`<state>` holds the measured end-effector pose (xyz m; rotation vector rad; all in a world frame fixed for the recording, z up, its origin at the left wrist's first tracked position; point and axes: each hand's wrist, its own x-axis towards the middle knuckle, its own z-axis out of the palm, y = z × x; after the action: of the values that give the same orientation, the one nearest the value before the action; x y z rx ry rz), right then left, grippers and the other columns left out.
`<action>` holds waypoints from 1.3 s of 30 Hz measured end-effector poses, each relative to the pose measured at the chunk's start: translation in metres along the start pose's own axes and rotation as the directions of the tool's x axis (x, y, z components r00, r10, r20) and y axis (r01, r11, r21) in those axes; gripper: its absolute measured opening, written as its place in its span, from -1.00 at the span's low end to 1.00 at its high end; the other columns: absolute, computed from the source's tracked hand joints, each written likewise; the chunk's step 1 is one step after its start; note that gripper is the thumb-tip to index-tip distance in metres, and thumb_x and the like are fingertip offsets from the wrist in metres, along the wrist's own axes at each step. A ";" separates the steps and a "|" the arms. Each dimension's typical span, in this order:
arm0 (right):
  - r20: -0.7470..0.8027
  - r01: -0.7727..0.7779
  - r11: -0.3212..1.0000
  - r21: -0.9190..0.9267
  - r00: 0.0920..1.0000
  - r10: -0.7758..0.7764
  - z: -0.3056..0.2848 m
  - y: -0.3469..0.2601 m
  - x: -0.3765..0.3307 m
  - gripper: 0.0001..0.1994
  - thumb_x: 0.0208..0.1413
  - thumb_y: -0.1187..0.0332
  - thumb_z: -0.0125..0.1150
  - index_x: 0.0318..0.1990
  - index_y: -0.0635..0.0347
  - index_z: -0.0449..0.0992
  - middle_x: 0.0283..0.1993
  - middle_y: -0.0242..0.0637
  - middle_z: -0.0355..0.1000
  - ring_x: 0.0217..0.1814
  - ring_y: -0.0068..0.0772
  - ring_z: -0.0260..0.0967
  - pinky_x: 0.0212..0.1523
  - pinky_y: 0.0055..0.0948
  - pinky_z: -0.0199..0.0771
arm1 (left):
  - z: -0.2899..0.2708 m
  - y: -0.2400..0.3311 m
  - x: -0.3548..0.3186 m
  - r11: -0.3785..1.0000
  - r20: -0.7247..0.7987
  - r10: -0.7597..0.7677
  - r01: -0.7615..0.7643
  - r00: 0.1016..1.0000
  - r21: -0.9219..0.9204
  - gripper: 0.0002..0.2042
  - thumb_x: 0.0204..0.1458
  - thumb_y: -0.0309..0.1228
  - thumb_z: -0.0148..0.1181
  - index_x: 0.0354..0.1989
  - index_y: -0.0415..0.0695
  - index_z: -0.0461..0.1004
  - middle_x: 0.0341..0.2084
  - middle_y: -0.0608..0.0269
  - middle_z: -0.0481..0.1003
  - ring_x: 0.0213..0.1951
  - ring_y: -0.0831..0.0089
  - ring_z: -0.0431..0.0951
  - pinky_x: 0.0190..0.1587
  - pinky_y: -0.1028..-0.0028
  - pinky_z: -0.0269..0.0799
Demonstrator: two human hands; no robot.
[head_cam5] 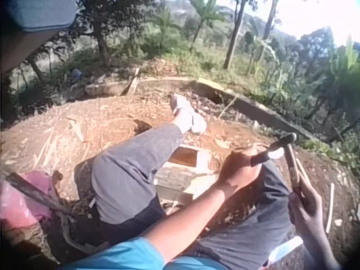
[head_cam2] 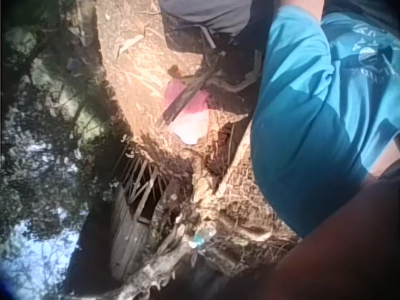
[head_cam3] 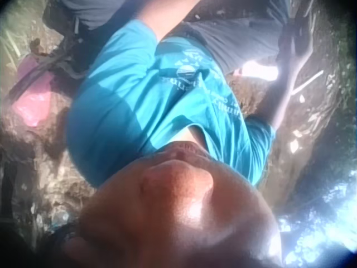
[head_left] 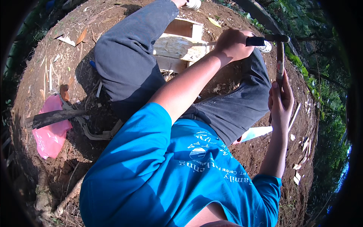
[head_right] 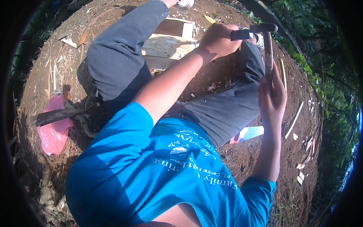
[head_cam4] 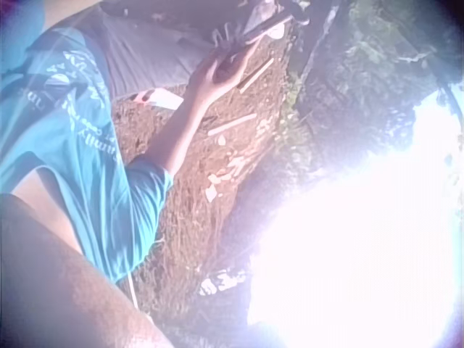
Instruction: The person chisels a piece of wood using a hammer and a blue-handled chisel, then uses a saw to cut another piece of wood.
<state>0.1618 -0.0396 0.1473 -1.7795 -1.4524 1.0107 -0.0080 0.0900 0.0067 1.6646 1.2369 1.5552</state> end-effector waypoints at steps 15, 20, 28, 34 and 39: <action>-0.134 0.119 0.978 0.173 0.986 -0.096 -0.010 0.011 -0.002 -0.45 0.42 0.34 0.15 0.51 0.04 0.21 -0.47 -0.64 0.25 -0.56 -0.89 0.07 -0.58 -0.78 -0.01 | 0.007 0.007 -0.001 0.994 0.022 0.041 -0.043 0.999 0.101 -0.81 0.02 -0.25 0.30 -0.54 -0.07 0.58 -0.60 0.06 0.58 -0.47 -0.01 0.63 -0.39 0.15 0.55; -0.028 -0.105 0.993 0.053 0.994 0.107 -0.011 0.020 0.003 -0.43 0.45 0.37 0.06 0.54 0.11 0.09 -0.51 -0.65 0.21 -0.59 -0.90 0.05 -0.61 -0.77 -0.02 | 0.011 0.008 0.000 0.987 0.109 -0.024 0.006 0.994 0.161 -0.79 0.00 -0.22 0.30 -0.50 -0.08 0.59 -0.53 0.00 0.60 -0.41 -0.02 0.64 -0.34 0.13 0.55; -0.043 0.016 0.977 0.211 0.999 -0.007 -0.018 0.044 0.000 -0.44 0.42 0.40 0.09 0.52 0.16 0.15 -0.41 -0.62 0.30 -0.54 -0.92 0.10 -0.58 -0.80 0.03 | 0.019 -0.003 -0.015 0.950 0.274 0.020 -0.103 0.961 0.294 -0.83 -0.04 -0.23 0.34 -0.44 -0.06 0.60 -0.54 0.13 0.61 -0.43 0.05 0.66 -0.33 0.17 0.56; -0.095 -0.045 0.958 0.284 0.993 0.075 -0.011 0.061 -0.014 -0.43 0.42 0.43 0.06 0.53 0.10 0.13 -0.41 -0.63 0.26 -0.55 -0.89 0.07 -0.56 -0.81 0.04 | 0.025 -0.003 -0.010 0.932 0.331 -0.082 -0.045 0.940 0.359 -0.82 -0.01 -0.22 0.33 -0.39 -0.05 0.64 -0.52 0.09 0.62 -0.38 0.06 0.67 -0.28 0.15 0.58; -0.101 -0.036 0.902 0.430 0.991 0.087 -0.008 0.069 -0.026 -0.43 0.43 0.41 0.07 0.54 0.11 0.11 -0.46 -0.61 0.24 -0.60 -0.87 0.05 -0.63 -0.76 0.00 | 0.029 0.008 -0.020 0.875 0.651 -0.191 -0.173 0.735 0.452 -0.86 0.00 -0.30 0.29 -0.31 -0.03 0.65 -0.38 0.07 0.66 -0.24 0.08 0.69 -0.15 0.13 0.60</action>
<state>0.2012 -0.0786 0.0978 -1.5384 -1.0096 1.1350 0.0232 0.0743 -0.0014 2.2495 1.2480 0.4796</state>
